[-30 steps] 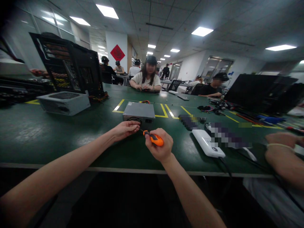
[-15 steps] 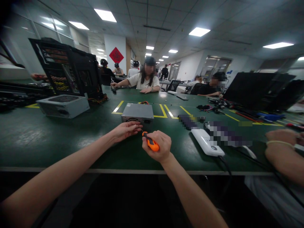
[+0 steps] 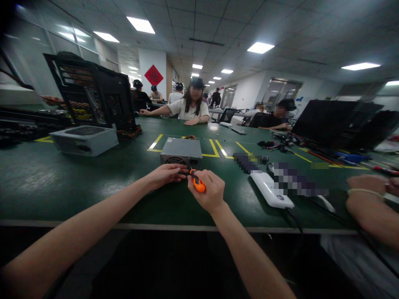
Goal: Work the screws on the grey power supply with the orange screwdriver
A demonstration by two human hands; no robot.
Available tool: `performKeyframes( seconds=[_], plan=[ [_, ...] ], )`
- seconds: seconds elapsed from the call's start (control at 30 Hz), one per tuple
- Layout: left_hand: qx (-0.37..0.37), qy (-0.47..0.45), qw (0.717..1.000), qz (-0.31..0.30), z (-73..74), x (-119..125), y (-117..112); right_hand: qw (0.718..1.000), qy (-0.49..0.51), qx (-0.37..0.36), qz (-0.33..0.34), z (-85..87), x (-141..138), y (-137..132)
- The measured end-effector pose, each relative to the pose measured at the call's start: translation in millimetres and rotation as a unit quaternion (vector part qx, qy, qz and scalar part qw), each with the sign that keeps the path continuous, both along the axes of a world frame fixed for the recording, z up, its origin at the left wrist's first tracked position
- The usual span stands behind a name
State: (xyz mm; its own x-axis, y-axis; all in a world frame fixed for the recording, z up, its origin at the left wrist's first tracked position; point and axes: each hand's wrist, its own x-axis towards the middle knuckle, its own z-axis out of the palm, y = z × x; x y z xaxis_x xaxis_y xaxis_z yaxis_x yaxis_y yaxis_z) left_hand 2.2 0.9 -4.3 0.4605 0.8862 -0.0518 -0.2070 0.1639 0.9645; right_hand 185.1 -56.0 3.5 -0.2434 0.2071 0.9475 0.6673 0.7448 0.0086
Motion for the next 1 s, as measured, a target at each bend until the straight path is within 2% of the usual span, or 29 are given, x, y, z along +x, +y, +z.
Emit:
performKeyframes(
  seconds=[0.77,1.0],
  plan=[
    [0.039,-0.027,0.998,-0.05,-6.3,0.8,3.0,0.999,-0.037,-0.027,-0.016,-2.8,0.0,1.0],
    [0.037,-0.027,0.998,-0.048,-7.3,1.8,3.5,0.997,-0.063,-0.026,-0.029,-2.1,-2.2,-0.1]
  ],
)
